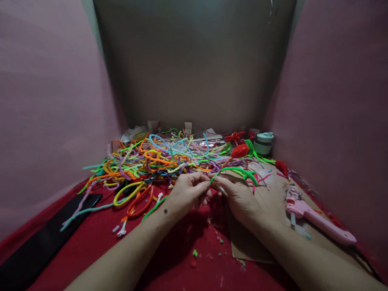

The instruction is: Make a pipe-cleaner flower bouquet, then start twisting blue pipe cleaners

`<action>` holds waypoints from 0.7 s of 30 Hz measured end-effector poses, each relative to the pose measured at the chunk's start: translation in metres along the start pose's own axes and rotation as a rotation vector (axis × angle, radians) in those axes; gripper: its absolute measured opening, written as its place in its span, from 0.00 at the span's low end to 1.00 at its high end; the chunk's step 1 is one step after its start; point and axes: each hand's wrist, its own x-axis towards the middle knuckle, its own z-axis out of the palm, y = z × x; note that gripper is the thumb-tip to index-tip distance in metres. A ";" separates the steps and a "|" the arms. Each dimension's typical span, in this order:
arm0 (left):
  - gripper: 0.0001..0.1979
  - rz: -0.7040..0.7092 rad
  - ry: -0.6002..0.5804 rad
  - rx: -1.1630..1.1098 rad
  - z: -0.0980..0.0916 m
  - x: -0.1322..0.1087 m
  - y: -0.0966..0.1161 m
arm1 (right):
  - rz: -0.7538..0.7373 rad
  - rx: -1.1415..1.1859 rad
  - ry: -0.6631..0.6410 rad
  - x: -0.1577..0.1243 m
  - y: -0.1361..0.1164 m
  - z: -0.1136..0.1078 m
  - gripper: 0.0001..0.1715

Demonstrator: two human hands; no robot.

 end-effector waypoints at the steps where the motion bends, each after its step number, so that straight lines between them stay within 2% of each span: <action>1: 0.07 -0.003 -0.013 -0.009 0.000 0.000 0.000 | 0.013 0.011 0.004 0.001 0.002 -0.001 0.10; 5: 0.05 -0.001 -0.039 -0.039 -0.001 0.002 -0.002 | 0.007 0.041 0.048 0.003 0.007 -0.005 0.08; 13: 0.04 -0.020 -0.082 -0.120 -0.002 0.003 -0.006 | 0.057 0.000 0.034 -0.002 -0.006 0.002 0.06; 21: 0.05 -0.132 -0.144 -0.323 -0.007 0.004 -0.013 | -0.040 -0.051 0.016 -0.001 -0.001 0.000 0.08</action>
